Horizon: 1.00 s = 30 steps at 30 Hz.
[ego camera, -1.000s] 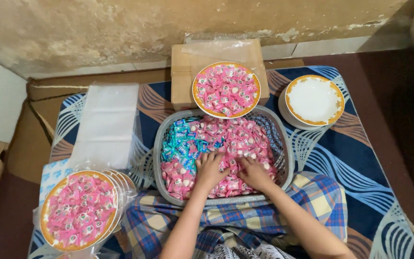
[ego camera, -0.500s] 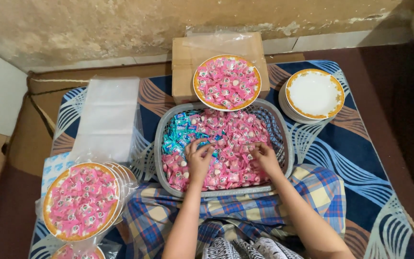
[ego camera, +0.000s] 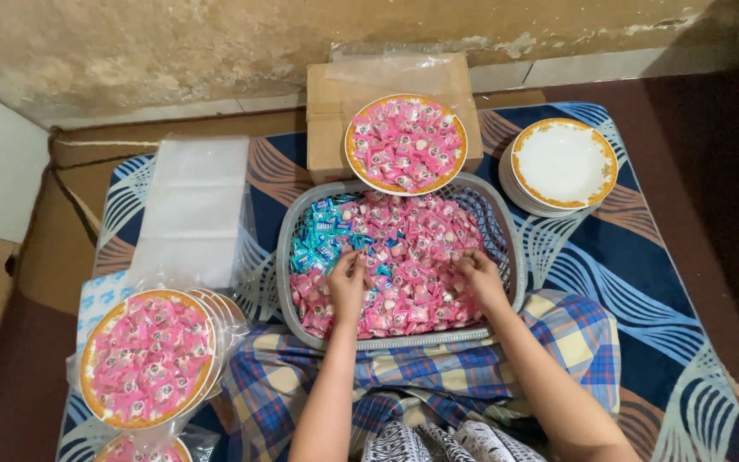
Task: Arranging small pink wrapped food packets from a central bin onto decorative plates in a circular pattern.
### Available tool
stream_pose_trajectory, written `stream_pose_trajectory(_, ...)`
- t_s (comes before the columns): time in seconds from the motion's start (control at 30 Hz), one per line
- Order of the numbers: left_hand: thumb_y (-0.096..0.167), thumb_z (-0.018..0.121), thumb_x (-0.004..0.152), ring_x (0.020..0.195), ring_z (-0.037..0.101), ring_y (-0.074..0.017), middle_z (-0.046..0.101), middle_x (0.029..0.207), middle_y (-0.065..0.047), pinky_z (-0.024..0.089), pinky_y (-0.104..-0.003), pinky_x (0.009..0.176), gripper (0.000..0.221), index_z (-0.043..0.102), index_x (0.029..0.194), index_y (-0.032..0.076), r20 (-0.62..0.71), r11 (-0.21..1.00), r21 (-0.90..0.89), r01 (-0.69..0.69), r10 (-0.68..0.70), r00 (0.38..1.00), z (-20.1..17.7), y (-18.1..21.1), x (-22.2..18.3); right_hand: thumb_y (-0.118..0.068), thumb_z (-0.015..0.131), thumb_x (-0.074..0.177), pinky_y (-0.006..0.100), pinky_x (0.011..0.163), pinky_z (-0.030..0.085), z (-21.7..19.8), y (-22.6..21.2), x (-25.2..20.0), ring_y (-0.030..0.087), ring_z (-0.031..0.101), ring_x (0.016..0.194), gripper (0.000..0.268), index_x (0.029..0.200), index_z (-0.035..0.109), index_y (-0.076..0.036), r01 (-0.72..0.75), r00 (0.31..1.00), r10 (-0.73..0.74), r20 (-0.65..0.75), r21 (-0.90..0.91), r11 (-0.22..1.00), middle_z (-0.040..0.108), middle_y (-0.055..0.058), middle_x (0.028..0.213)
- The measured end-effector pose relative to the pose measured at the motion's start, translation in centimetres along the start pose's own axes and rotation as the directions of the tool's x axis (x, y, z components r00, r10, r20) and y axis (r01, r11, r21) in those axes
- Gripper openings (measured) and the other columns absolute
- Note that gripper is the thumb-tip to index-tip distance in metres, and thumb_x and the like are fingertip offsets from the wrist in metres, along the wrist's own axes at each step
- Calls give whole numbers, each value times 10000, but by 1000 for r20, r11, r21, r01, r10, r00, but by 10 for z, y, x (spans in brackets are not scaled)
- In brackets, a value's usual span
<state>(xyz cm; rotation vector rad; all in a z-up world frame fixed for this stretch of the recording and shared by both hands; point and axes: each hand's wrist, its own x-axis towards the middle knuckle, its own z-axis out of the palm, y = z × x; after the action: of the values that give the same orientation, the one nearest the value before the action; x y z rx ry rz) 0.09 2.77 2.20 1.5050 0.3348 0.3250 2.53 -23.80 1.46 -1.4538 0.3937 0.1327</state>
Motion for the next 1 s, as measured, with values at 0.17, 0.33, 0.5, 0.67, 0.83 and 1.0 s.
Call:
stream_pose_trajectory(0.17,159,659,1000,535,710,-207,751,863,-131,593,-270,483,174,671,1136,50,-19,998,-19,65,-66,998,-1,1,-1,-165,721,914,278,526,498,7,-24,6,145,581,681,112,991,744,-86,47,998,-47,-42,2,999,632,71,732)
stream_pose_trajectory(0.33,101,598,1004,575,716,-201,754,980,-165,608,-278,498,262,602,1265,124,-82,997,78,-15,22,996,3,22,-8,-74,725,900,228,597,509,16,-90,21,131,605,676,197,1090,699,-30,201,979,-194,-60,143,969,630,56,777)
stream_pose_trajectory(0.5,54,539,1021,734,732,-149,806,971,-84,568,-228,573,228,704,1150,146,-88,987,161,-22,37,995,4,64,-14,-38,715,905,221,676,529,25,-143,49,98,615,740,174,1076,727,-65,425,904,-427,-16,-55,903,668,42,826)
stream_pose_trajectory(0.67,61,540,1028,825,683,-127,782,1068,-104,559,-225,680,268,656,1267,98,-160,997,70,45,-33,986,18,81,0,-71,738,889,258,725,566,27,-148,94,116,648,776,218,1105,751,-92,455,886,-463,-2,-186,871,699,48,880)
stream_pose_trajectory(0.83,38,572,1016,1033,714,-233,714,1222,-134,602,-320,854,242,686,1228,60,-185,998,30,-57,62,981,32,83,59,-155,750,873,412,888,548,34,-141,118,272,704,935,220,1082,789,-212,495,824,-567,-3,-483,722,717,77,997)
stream_pose_trajectory(1.0,-34,673,930,952,728,-225,604,1155,-70,636,-284,713,274,678,1189,56,-123,930,47,-364,367,922,61,90,127,-116,738,872,454,904,565,38,-124,124,353,679,955,298,1161,767,-184,583,759,-646,76,-520,624,537,114,1079)
